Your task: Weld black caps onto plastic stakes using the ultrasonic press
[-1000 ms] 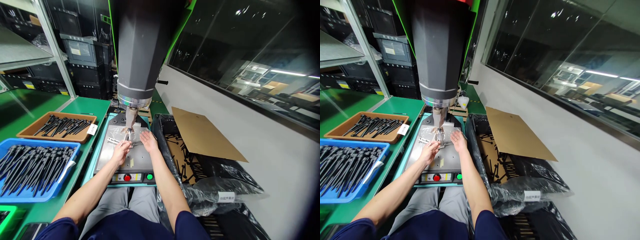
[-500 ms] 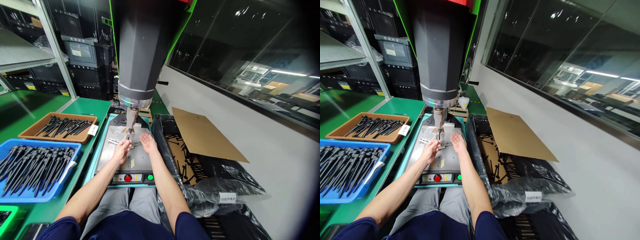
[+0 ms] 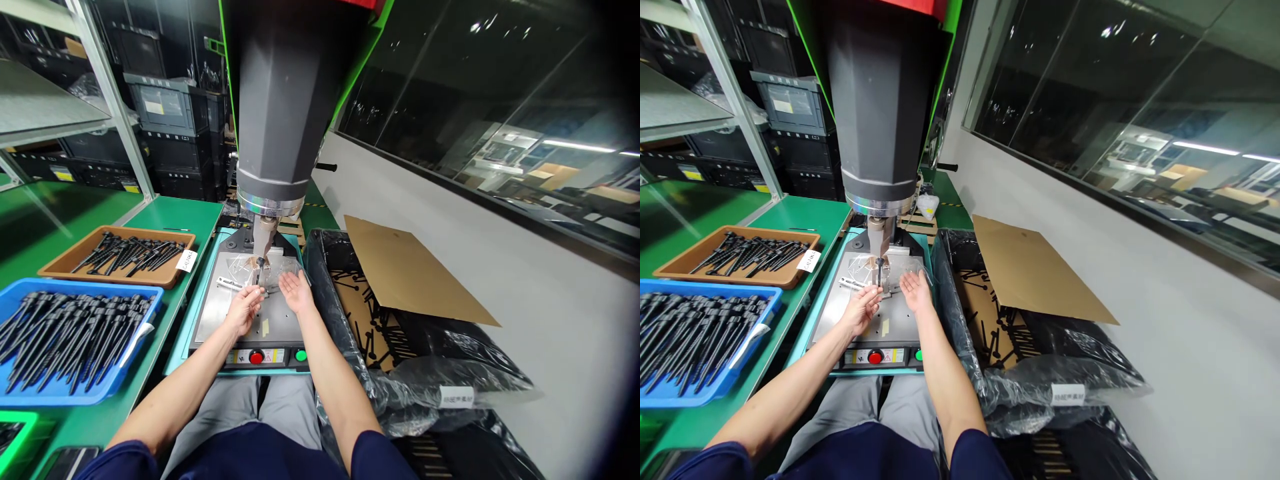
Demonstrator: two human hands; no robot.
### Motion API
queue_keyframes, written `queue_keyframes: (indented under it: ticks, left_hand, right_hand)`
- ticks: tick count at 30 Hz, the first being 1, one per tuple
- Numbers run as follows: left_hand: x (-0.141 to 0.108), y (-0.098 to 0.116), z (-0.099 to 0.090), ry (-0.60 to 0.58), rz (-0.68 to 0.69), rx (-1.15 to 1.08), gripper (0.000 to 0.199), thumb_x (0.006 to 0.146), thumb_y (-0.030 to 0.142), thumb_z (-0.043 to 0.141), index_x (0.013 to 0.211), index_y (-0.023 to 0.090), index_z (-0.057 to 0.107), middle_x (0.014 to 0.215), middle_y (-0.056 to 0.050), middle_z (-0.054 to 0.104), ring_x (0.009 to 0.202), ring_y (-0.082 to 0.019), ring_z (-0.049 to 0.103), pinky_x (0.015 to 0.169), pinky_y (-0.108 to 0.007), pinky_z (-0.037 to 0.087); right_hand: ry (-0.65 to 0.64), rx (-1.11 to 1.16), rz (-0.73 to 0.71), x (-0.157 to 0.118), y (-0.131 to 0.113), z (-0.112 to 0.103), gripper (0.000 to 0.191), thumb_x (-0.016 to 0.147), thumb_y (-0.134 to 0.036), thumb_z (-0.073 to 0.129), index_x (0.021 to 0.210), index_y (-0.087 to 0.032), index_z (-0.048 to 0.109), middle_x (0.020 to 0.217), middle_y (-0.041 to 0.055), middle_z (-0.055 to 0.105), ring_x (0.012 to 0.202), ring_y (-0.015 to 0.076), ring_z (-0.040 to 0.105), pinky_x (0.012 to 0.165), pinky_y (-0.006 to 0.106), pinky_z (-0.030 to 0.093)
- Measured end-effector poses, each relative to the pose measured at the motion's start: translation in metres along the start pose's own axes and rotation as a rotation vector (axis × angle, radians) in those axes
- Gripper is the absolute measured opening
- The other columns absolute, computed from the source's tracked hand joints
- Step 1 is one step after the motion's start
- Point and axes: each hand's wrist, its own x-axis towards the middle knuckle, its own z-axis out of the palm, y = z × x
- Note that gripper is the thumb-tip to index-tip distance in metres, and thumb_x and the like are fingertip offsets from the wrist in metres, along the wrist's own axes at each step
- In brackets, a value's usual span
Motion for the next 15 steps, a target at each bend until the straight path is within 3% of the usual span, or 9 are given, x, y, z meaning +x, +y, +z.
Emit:
queue_keyframes:
  ticks: [3, 6, 7, 9, 12, 13, 15]
  left_hand:
    - [-0.015, -0.009, -0.008, -0.008, -0.1, 0.041, 0.033, 0.063, 0.02, 0.084, 0.091, 0.017, 0.066, 0.097, -0.006, 0.072, 0.067, -0.009, 0.065, 0.051, -0.015, 0.048]
    - [-0.038, -0.017, -0.032, -0.024, -0.138, 0.197, 0.035, 0.061, 0.028, 0.085, 0.088, 0.016, 0.067, 0.095, -0.008, 0.072, 0.071, -0.012, 0.066, 0.055, -0.018, 0.049]
    - [-0.045, -0.017, -0.043, -0.014, -0.089, 0.283, 0.035, 0.062, 0.032, 0.084, 0.087, 0.016, 0.067, 0.093, -0.009, 0.072, 0.073, -0.014, 0.066, 0.058, -0.021, 0.051]
    - [-0.059, -0.016, -0.072, 0.062, 0.116, 0.498, 0.035, 0.066, 0.041, 0.08, 0.087, 0.016, 0.067, 0.091, -0.009, 0.071, 0.08, -0.019, 0.066, 0.068, -0.029, 0.054]
    - [-0.073, -0.009, -0.118, 0.266, 0.522, 0.881, 0.036, 0.075, 0.046, 0.07, 0.099, 0.019, 0.067, 0.111, -0.011, 0.067, 0.104, -0.027, 0.063, 0.094, -0.044, 0.049]
    - [-0.075, -0.008, -0.133, 0.313, 0.617, 1.007, 0.04, 0.075, 0.045, 0.069, 0.106, 0.02, 0.066, 0.12, -0.011, 0.063, 0.114, -0.03, 0.058, 0.102, -0.048, 0.044]
    - [-0.076, -0.008, -0.156, 0.344, 0.689, 1.191, 0.053, 0.075, 0.047, 0.069, 0.121, 0.021, 0.061, 0.135, -0.013, 0.054, 0.128, -0.033, 0.048, 0.11, -0.052, 0.035]
  right_hand:
    - [0.004, 0.016, 0.014, -0.009, 0.003, -0.006, 0.038, 0.094, -0.049, 0.052, 0.103, -0.012, 0.061, 0.096, 0.0126, 0.069, 0.09, 0.0189, 0.07, 0.078, 0.029, 0.061]
    - [0.002, -0.06, 0.002, -0.027, 0.009, -0.03, 0.033, 0.091, -0.045, 0.059, 0.097, -0.013, 0.063, 0.094, 0.0114, 0.069, 0.089, 0.0183, 0.069, 0.08, 0.03, 0.059]
    - [0.004, -0.134, -0.049, -0.034, 0.012, -0.043, 0.03, 0.088, -0.043, 0.063, 0.097, -0.014, 0.064, 0.094, 0.0104, 0.069, 0.087, 0.0184, 0.068, 0.082, 0.032, 0.058]
    - [0.046, -0.379, -0.287, -0.05, 0.017, -0.075, 0.03, 0.079, -0.039, 0.071, 0.099, -0.016, 0.065, 0.097, 0.0089, 0.069, 0.088, 0.0202, 0.067, 0.085, 0.037, 0.056]
    - [0.205, -0.918, -0.715, -0.068, 0.026, -0.127, 0.041, 0.075, -0.042, 0.071, 0.107, -0.018, 0.066, 0.118, 0.0134, 0.063, 0.112, 0.0285, 0.058, 0.102, 0.049, 0.045]
    - [0.238, -1.075, -0.802, -0.072, 0.03, -0.143, 0.046, 0.075, -0.044, 0.07, 0.113, -0.018, 0.066, 0.126, 0.0151, 0.059, 0.121, 0.0312, 0.052, 0.107, 0.052, 0.038]
    - [0.232, -1.286, -0.829, -0.076, 0.039, -0.17, 0.057, 0.078, -0.047, 0.065, 0.126, -0.017, 0.059, 0.137, 0.0173, 0.051, 0.131, 0.0334, 0.044, 0.112, 0.053, 0.031]
